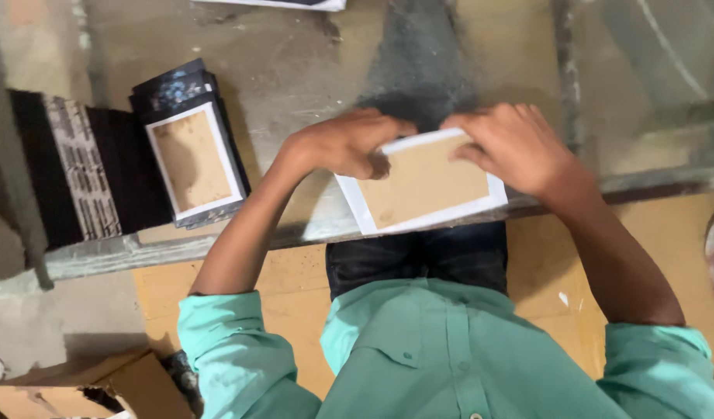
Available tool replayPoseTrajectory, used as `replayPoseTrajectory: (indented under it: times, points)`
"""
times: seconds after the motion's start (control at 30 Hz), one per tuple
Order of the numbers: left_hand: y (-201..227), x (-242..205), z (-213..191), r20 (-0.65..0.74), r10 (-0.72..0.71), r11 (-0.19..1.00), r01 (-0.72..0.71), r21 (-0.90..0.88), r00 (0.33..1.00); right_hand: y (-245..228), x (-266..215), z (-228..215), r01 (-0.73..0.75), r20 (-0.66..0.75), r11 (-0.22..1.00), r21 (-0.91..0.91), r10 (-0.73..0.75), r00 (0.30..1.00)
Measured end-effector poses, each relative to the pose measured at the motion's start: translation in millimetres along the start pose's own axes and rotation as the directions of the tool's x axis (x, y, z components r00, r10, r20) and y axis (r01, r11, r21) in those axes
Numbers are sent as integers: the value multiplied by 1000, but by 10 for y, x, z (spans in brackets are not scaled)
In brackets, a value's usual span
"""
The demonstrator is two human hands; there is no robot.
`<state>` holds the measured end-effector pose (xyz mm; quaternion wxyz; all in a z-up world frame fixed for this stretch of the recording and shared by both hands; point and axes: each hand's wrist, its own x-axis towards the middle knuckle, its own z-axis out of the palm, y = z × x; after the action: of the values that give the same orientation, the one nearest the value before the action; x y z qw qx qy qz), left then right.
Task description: The person assembles small booklets by placing a beige paper insert into a black cover with a clock design, smoothing the edges, and stacking the finished units. The person handles the covers and inserts one at a time, occasionally adjusting the stack on the table.
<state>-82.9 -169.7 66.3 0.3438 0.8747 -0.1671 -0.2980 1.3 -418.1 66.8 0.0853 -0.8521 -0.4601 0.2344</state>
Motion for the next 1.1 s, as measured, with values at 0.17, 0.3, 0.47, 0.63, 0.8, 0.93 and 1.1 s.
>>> replayPoseTrajectory:
  times: [0.17,0.3,0.47,0.63,0.8,0.93,1.1]
  points:
    - [-38,86,235,-272,-265,946,304,115,925,226,199,353,186,-483,979,-85,-203,852]
    - [-65,196,507,-573,-1,903,246,351,819,442,256,624,169,-521,985,-38,-164,838]
    - [-267,203,788,-628,120,919,153,363,769,429,192,772,136,-540,989,-63,-149,829]
    - [-368,275,861,-675,72,938,180,297,735,54,185,722,112,-351,992,53,-86,932]
    - [-505,40,896,-736,13,968,176,179,676,-8,133,817,-57,-350,957,-285,-48,935]
    - [-472,-311,707,-769,-92,916,356,183,633,302,-303,634,-236,-358,921,-308,118,926]
    - [-255,-41,659,-791,17,913,312,261,611,63,-248,691,-190,-466,942,-275,42,884]
